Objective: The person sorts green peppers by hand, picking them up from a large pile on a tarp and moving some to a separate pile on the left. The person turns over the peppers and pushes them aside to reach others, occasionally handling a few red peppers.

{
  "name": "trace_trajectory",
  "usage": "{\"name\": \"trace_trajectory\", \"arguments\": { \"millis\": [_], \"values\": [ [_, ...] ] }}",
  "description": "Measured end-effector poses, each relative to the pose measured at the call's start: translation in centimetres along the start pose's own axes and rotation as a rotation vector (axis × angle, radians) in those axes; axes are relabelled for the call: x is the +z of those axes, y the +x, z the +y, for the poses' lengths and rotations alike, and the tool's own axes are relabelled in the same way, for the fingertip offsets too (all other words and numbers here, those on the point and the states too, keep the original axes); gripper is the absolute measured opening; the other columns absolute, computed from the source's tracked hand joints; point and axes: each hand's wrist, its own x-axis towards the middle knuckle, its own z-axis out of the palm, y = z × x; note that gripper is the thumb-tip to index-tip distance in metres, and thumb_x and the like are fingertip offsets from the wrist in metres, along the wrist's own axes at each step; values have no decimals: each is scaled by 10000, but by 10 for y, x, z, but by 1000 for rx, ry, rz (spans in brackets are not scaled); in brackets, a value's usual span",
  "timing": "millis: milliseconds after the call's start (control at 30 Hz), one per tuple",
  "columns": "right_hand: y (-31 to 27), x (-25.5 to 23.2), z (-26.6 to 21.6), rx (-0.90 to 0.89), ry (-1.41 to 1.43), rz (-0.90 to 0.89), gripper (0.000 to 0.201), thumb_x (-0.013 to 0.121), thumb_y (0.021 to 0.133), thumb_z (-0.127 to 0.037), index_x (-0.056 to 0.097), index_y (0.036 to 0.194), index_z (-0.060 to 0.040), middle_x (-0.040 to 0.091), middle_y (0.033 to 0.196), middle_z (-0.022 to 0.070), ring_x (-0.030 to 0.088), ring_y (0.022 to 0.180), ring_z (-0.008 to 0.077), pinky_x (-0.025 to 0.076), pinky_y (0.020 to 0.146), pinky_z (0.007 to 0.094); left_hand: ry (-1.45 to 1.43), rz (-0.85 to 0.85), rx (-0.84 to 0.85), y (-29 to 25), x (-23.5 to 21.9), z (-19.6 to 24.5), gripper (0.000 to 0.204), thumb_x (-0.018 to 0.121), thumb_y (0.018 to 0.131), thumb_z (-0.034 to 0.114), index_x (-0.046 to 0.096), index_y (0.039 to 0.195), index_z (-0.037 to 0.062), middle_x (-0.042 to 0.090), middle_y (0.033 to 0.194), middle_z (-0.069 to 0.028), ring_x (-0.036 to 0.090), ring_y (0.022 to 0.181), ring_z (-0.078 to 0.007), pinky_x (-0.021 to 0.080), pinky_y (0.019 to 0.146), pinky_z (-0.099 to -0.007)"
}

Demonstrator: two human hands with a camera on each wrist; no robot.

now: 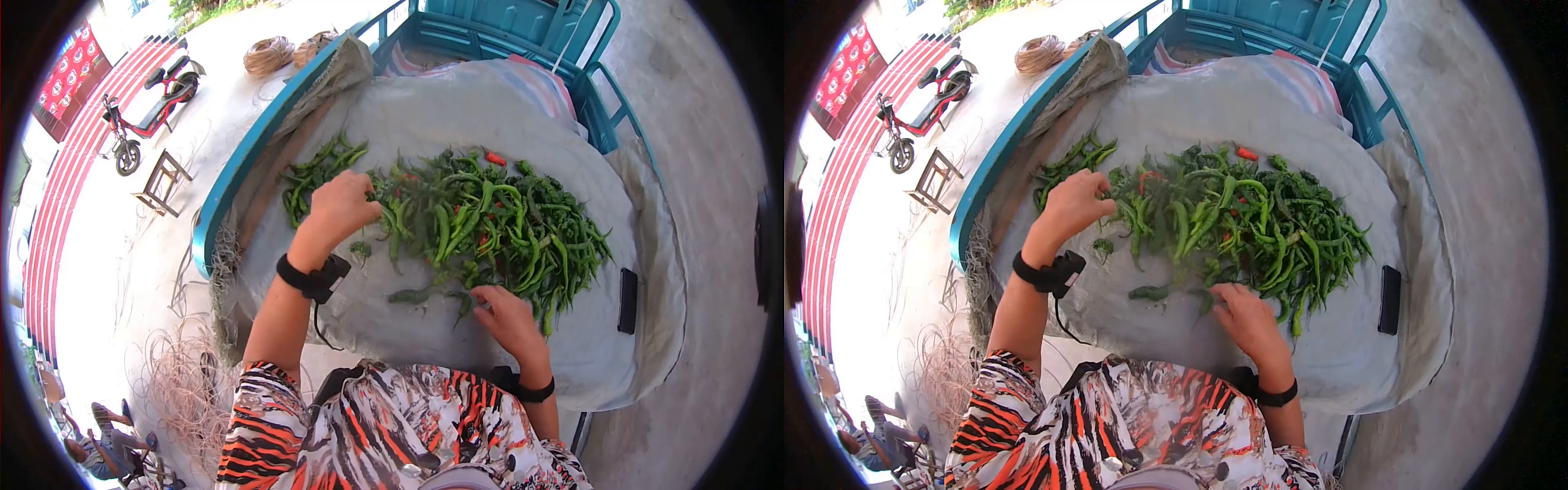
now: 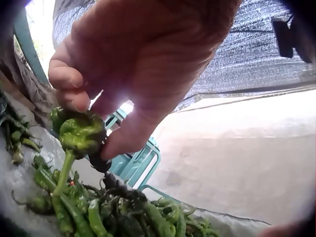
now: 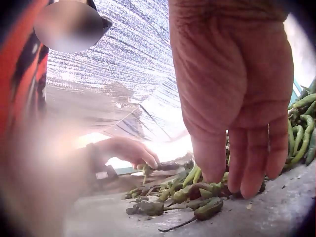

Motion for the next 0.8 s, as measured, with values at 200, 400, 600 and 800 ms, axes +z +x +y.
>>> {"name": "trace_trajectory", "arguments": {
  "millis": [200,400,600,800],
  "values": [
    [7,3,-11,-7,3,-26,289,662,875,-100,640,1163,-96,672,998,113,664,890,303,526,773,391,-164,-122,11,15,-19,16,399,684,798,288,687,1112,42,660,960,-139,646,890,-302,507,761,-428],
    [3,0,-13,11,11,5,270,650,888,-98,644,1158,-93,672,984,109,663,877,301,523,766,384,-339,113,182,41,11,-16,329,607,877,82,662,1201,76,631,936,-165,636,916,-326,508,783,-428],
    [2,-1,-14,9,7,26,259,648,891,-100,644,1150,-87,671,979,113,667,884,299,523,768,382,169,-27,165,48,56,-39,335,589,824,12,697,1104,161,593,969,-144,635,935,-350,507,769,-473],
    [-1,-2,-13,34,45,28,240,653,887,-101,655,1126,-81,676,980,113,674,894,296,525,777,376,210,-74,228,35,22,-25,163,676,739,78,665,894,126,614,959,-113,646,895,-349,485,698,-467]
  ]
}}
